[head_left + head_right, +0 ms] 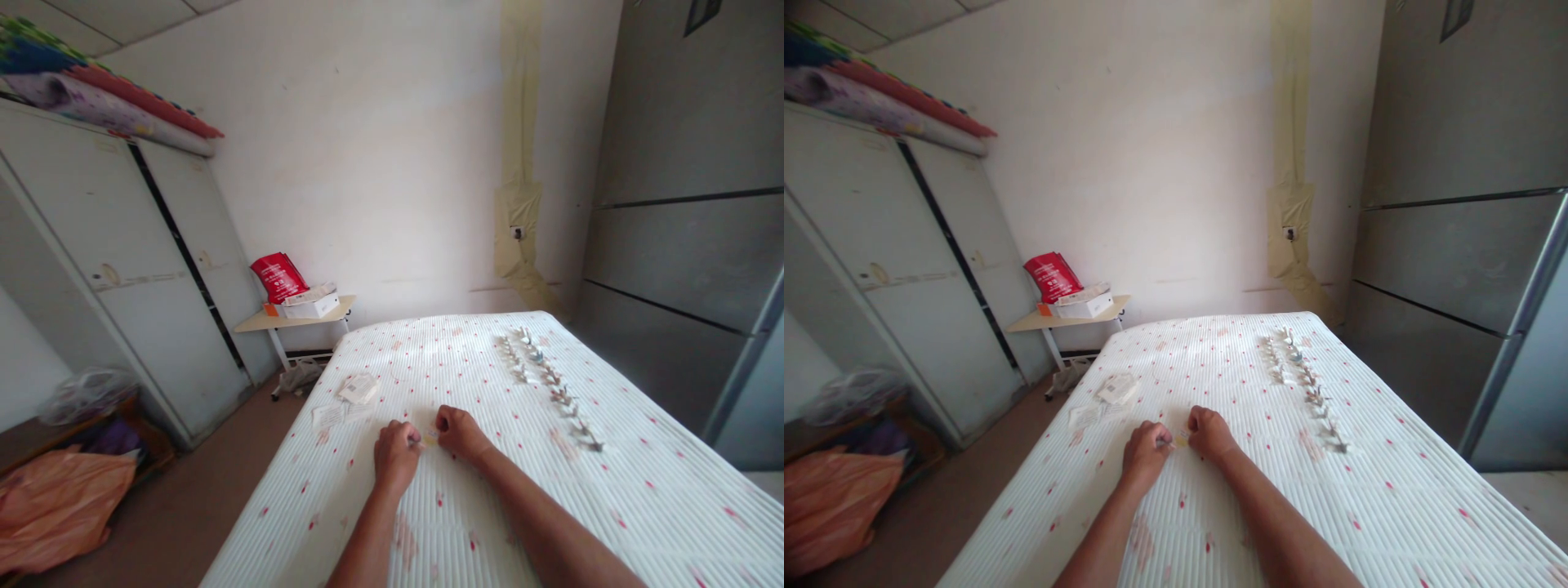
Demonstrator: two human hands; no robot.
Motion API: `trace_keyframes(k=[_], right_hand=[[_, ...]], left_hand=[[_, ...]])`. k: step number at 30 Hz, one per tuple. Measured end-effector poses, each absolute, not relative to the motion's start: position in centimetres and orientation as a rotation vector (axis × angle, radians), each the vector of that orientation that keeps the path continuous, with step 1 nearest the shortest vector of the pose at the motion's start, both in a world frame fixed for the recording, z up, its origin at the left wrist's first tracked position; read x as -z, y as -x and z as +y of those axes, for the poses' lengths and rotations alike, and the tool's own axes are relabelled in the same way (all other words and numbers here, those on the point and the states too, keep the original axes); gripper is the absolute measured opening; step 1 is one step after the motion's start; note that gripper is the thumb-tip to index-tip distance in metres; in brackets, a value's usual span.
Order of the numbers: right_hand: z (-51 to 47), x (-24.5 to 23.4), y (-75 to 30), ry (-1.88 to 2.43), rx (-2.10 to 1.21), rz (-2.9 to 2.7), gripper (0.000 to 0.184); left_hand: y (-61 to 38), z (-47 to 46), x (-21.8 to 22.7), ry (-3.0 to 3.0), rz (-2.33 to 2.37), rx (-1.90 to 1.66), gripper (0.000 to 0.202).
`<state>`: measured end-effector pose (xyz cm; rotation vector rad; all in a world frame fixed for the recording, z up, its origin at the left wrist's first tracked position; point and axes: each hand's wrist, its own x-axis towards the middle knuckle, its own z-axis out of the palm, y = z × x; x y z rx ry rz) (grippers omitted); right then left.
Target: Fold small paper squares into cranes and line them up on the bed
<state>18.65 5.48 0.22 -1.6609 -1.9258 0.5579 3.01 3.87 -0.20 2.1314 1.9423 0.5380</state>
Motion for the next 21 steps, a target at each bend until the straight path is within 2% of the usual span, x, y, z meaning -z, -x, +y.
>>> trace_keyframes(k=[19, 21], right_hand=[[5.7, 0.1, -20.6, 1.723, -0.526, -1.877, 0.020], [5.7, 0.0, -20.8, 1.737, -0.515, -1.861, 0.020]], left_hand=[[-3.0, 3.9, 0.8, -2.149, 1.959, -0.579, 0.006], [-3.1, 3.8, 0.6, -2.159, 1.965, -0.558, 0.011]])
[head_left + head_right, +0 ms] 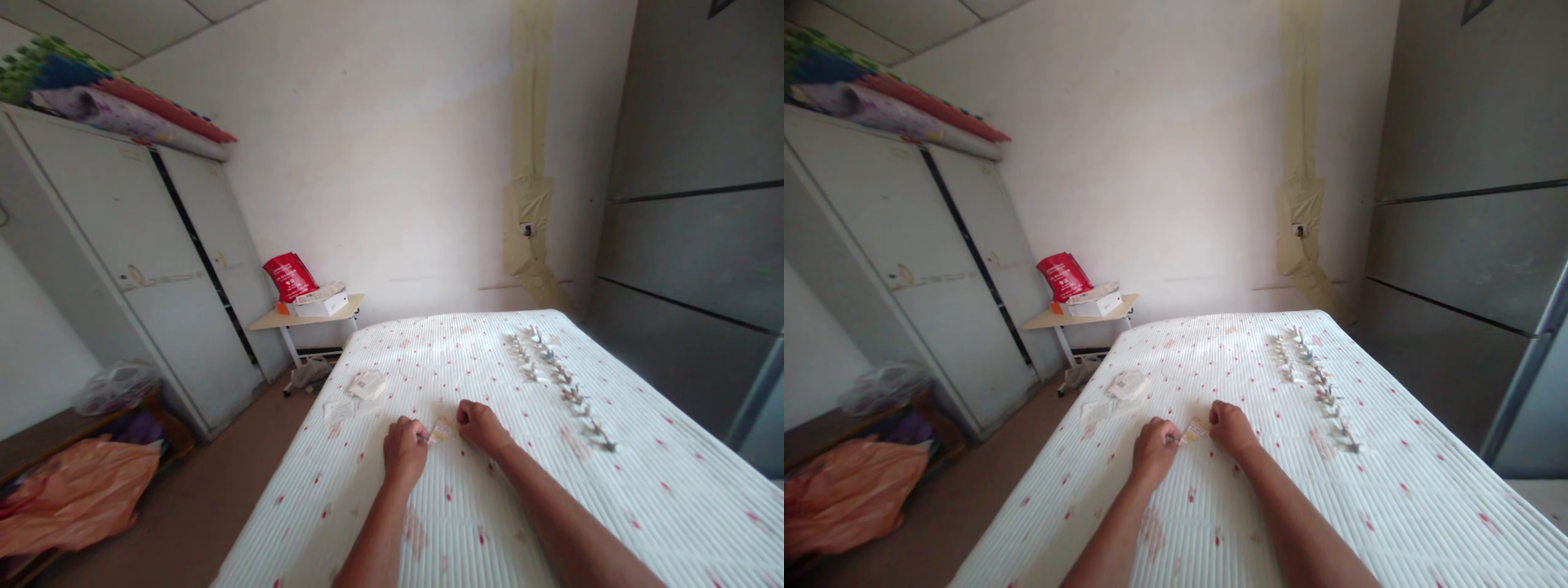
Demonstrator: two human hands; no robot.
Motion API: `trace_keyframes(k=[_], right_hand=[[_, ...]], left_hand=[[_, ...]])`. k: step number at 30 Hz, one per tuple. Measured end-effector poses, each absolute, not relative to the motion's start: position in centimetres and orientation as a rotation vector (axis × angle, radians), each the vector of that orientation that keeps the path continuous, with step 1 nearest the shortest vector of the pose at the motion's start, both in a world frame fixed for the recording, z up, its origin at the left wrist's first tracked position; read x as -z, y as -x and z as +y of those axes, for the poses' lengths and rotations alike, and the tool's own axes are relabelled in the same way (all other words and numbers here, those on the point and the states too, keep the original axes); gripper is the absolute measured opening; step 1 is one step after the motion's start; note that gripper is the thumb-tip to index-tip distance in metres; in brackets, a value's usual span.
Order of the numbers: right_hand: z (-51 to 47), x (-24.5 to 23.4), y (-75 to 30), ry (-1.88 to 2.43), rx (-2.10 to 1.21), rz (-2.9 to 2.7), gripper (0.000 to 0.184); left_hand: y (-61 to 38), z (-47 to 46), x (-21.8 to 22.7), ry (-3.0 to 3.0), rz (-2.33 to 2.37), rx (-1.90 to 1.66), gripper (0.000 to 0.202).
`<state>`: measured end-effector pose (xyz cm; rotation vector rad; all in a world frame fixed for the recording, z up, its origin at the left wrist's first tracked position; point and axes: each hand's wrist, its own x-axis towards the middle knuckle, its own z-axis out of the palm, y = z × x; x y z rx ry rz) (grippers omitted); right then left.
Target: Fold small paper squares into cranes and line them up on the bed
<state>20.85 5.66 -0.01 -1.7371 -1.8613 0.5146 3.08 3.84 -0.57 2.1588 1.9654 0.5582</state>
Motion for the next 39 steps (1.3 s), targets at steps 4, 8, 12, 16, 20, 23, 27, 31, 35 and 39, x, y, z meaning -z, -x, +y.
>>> trace_keyframes(k=[4, 8, 12, 16, 20, 23, 27, 31, 35, 39], right_hand=[[5.6, -0.1, -21.6, 1.772, -0.493, -1.831, 0.020], [5.6, 0.0, -21.9, 1.777, -0.481, -1.827, 0.019], [5.8, 0.4, -21.9, 1.767, -0.477, -1.825, 0.019], [5.9, 0.5, -21.9, 1.764, -0.480, -1.821, 0.017], [5.8, 0.4, -21.8, 1.772, -0.467, -1.814, 0.012], [5.8, 0.3, -21.7, 1.779, -0.459, -1.819, 0.012], [5.7, 0.3, -21.7, 1.782, -0.457, -1.829, 0.014], [5.7, 0.3, -21.7, 1.782, -0.465, -1.833, 0.016], [5.7, 0.2, -21.7, 1.783, -0.467, -1.833, 0.015], [5.7, 0.1, -21.7, 1.782, -0.458, -1.839, 0.013]], left_hand=[[-3.2, 3.6, 0.1, -2.165, 1.968, -0.501, 0.021], [-3.2, 3.5, 0.1, -2.157, 1.962, -0.541, 0.018], [-3.2, 3.4, 0.4, -2.173, 1.945, -0.625, 0.018], [-3.6, 3.2, 0.2, -2.201, 1.966, -0.668, 0.012], [-4.6, 3.0, -0.4, -2.167, 2.083, -0.591, 0.029], [-5.3, 3.1, -0.9, -2.097, 2.160, -0.511, 0.030], [-5.4, 3.2, -1.0, -2.065, 2.171, -0.465, 0.023], [-5.0, 3.0, -0.9, -2.096, 2.129, -0.473, 0.013], [-4.8, 2.4, -0.9, -2.157, 2.038, -0.530, 0.011], [-5.0, 2.3, -0.9, -2.199, 1.979, -0.609, 0.014]])
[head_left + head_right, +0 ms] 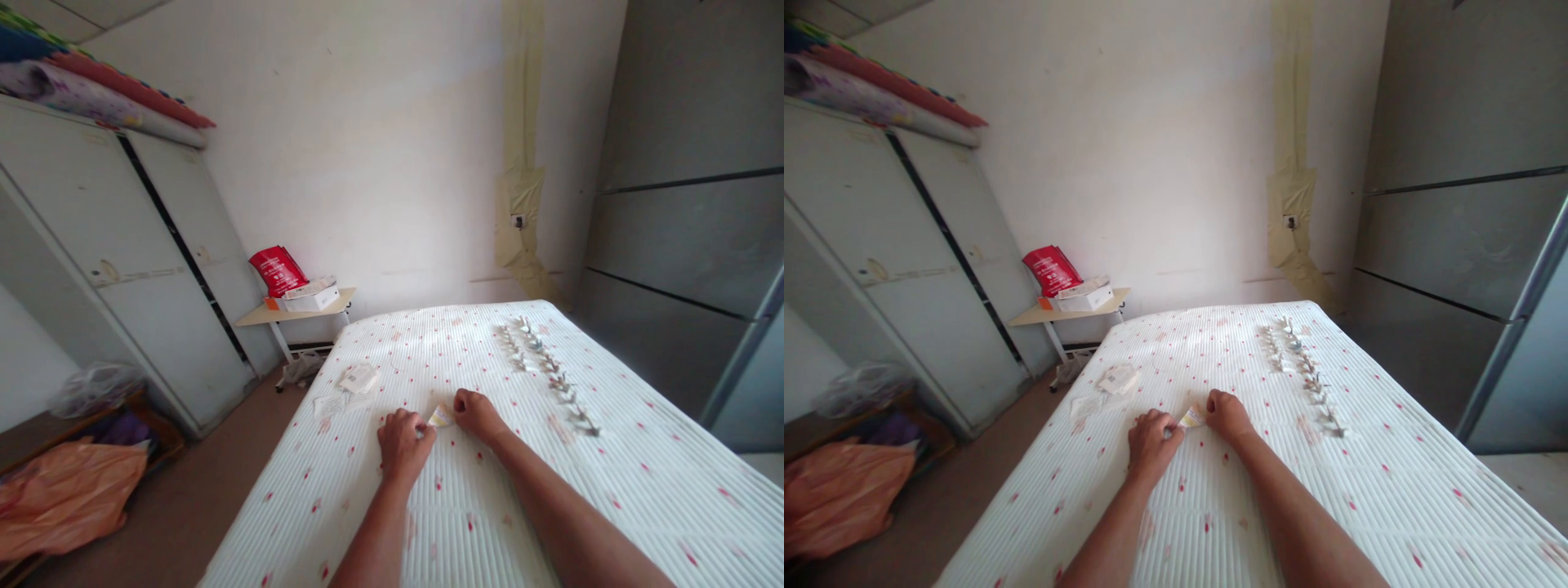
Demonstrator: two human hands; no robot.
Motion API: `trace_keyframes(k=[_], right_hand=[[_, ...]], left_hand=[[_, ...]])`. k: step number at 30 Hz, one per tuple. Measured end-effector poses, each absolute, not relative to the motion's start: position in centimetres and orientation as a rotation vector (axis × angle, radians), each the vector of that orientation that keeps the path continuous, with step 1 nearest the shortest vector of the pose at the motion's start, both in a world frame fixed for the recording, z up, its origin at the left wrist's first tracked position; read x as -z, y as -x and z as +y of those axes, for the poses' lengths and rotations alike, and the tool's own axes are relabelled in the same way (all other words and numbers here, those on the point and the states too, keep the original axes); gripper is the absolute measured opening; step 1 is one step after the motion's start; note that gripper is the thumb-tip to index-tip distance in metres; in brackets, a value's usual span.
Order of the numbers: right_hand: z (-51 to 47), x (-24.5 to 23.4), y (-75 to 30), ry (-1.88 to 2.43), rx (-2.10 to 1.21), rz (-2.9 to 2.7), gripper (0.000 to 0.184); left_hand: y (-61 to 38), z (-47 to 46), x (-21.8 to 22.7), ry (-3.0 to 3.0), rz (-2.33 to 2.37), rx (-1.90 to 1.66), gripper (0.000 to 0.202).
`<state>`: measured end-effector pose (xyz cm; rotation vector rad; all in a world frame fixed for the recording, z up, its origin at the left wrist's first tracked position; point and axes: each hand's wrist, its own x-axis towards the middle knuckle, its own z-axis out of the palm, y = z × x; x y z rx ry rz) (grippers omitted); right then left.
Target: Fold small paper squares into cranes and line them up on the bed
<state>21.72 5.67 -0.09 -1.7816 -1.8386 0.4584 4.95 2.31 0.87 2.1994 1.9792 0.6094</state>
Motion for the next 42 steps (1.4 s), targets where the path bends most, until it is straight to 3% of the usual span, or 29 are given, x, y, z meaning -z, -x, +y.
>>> trace_keyframes(k=[4, 14, 32, 42], right_hand=[[5.6, 0.0, -21.7, 1.784, -0.451, -1.844, 0.014], [5.4, -0.5, -21.6, 1.788, -0.456, -1.851, 0.017], [5.5, 0.6, -22.1, 1.716, -0.429, -1.860, 0.014], [5.8, 1.1, -22.3, 1.633, -0.430, -1.884, 0.022]], left_hand=[[-5.1, 2.5, -0.7, -2.231, 1.969, -0.571, 0.022], [-5.1, 2.7, -0.4, -2.286, 1.973, -0.506, 0.017], [-5.1, 2.9, 0.1, -2.278, 1.933, -0.647, 0.013], [-4.8, 3.0, 0.8, -2.298, 1.869, -0.809, 0.012]])
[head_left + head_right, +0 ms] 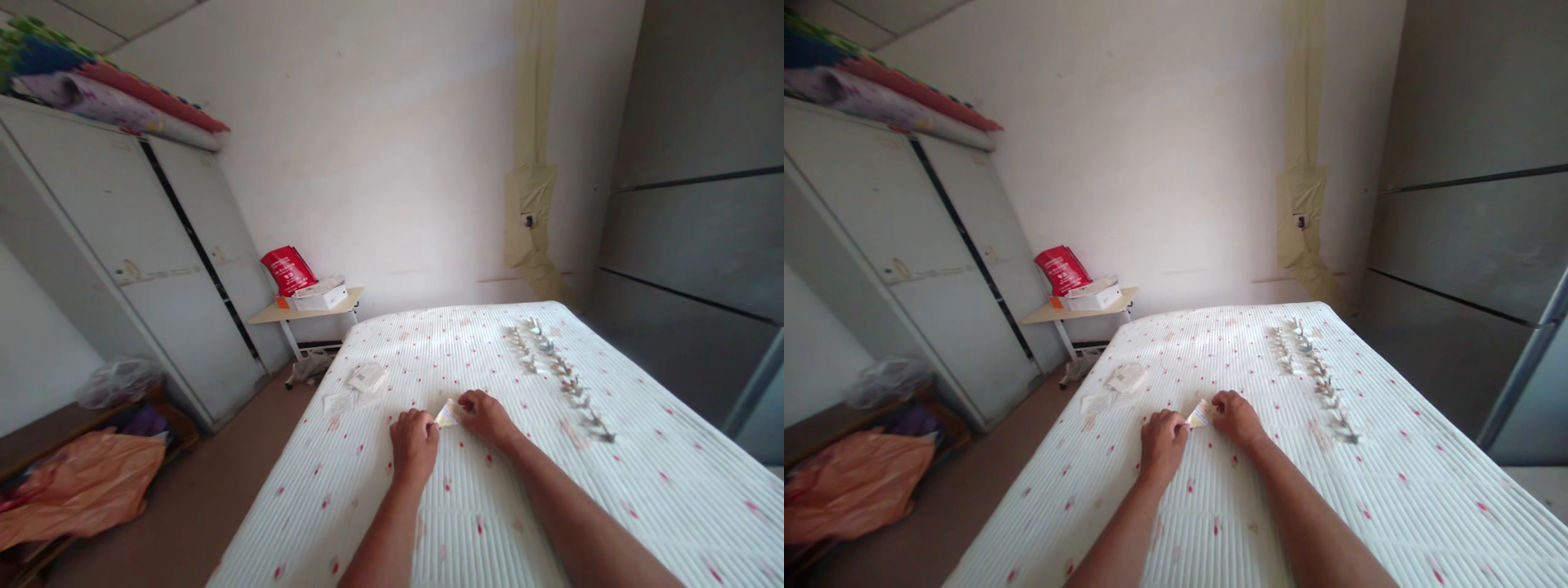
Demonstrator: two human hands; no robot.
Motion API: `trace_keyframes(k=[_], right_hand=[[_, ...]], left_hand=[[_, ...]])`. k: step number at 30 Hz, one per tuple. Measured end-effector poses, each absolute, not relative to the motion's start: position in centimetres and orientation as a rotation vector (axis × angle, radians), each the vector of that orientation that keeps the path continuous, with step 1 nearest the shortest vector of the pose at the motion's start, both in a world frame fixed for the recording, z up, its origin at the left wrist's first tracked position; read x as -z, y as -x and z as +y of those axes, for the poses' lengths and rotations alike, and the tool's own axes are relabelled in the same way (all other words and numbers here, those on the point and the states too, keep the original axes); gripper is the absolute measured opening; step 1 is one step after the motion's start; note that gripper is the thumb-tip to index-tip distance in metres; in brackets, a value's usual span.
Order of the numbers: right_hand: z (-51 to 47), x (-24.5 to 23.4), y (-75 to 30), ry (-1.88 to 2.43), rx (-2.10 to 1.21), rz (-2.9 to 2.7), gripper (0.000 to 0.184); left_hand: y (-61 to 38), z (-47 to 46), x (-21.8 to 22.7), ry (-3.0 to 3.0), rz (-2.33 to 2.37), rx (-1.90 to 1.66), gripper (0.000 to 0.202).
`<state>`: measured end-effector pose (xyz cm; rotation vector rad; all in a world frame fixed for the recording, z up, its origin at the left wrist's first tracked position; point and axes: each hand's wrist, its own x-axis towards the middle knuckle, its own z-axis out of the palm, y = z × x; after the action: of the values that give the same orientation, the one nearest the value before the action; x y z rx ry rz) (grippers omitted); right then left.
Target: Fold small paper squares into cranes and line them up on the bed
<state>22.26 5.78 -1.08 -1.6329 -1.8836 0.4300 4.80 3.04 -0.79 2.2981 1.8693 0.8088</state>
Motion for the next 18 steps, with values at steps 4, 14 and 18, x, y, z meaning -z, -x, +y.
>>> trace_keyframes(k=[4, 14, 18], right_hand=[[5.4, 0.7, -22.2, 1.587, -0.492, -1.872, 0.014], [4.9, 0.3, -22.0, 1.357, -0.566, -1.815, 0.014], [4.9, 0.6, -21.6, 1.288, -0.553, -1.799, 0.012]], left_hand=[[-4.7, 3.2, 1.1, -2.285, 1.850, -0.895, 0.013], [-4.4, 3.6, 1.4, -2.162, 1.789, -1.082, 0.017], [-4.3, 3.6, 1.4, -2.065, 1.708, -1.184, 0.021]])
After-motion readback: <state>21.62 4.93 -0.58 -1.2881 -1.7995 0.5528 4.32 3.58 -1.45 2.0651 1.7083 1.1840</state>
